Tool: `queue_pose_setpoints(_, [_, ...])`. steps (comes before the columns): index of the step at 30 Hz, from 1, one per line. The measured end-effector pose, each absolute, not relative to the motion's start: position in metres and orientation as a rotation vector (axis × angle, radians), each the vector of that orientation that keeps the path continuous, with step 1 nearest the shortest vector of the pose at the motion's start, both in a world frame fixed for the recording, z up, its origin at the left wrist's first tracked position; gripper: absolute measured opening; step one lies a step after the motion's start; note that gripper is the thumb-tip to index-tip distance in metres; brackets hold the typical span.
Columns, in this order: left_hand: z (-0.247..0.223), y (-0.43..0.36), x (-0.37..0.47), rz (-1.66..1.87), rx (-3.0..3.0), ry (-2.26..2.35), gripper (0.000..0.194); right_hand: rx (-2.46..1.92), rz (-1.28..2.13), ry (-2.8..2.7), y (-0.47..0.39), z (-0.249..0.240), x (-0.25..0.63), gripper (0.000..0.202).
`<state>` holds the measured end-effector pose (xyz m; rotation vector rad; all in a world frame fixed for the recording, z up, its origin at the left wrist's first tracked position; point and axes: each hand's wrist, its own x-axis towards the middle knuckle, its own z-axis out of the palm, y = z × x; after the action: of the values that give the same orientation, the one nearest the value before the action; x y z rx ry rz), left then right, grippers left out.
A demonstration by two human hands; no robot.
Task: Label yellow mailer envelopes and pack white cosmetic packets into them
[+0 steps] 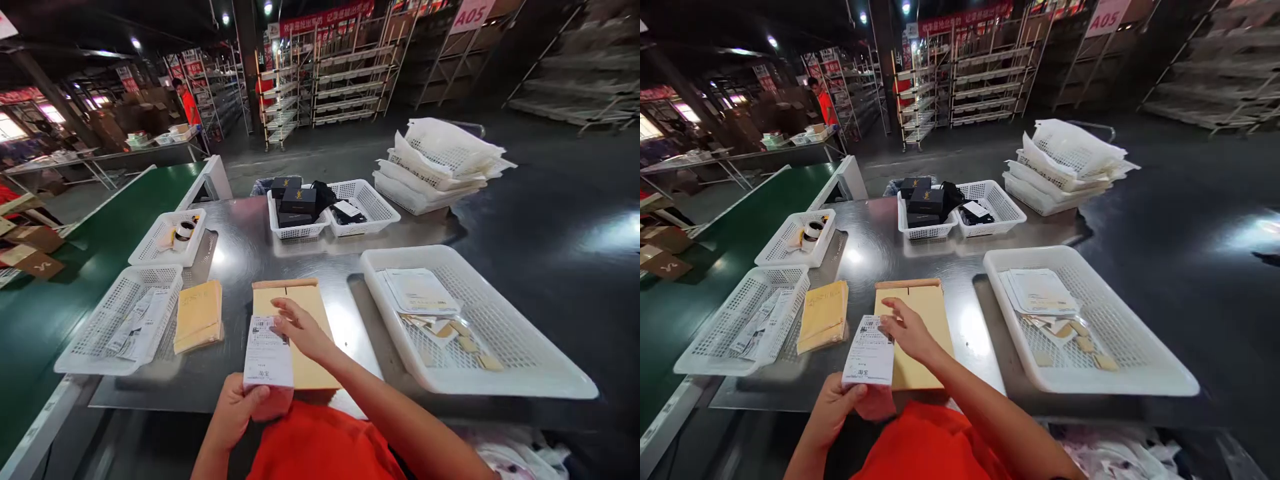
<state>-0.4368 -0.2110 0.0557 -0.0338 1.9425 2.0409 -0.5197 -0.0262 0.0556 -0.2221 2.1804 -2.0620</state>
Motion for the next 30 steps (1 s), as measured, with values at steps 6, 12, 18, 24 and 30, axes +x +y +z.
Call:
queue_pose_setpoints(6, [0.050,-0.210,-0.440,1.916,0.114,1.915,0.043,-0.967,-1.571,2.424,-0.003,0.060,-0.483,0.061])
queue_pose_setpoints(12, [0.049,-0.202,-0.438,1.770,0.179,1.809,0.044,-0.751,-1.772,1.863,-0.008,0.050,-0.454,0.050])
queue_pose_setpoints(18, [0.036,-0.235,-0.440,1.481,0.237,1.823,0.052,-0.233,-1.982,1.655,0.019,0.017,-0.482,0.053])
queue_pose_setpoints(24, [0.010,-0.326,-0.416,1.326,-0.052,1.778,0.059,0.272,-2.443,1.837,0.078,0.012,-0.520,0.046])
queue_pose_setpoints(30, [0.012,-0.317,-0.433,1.491,-0.121,2.098,0.051,-0.686,-1.559,2.812,0.035,-0.058,-0.494,0.033])
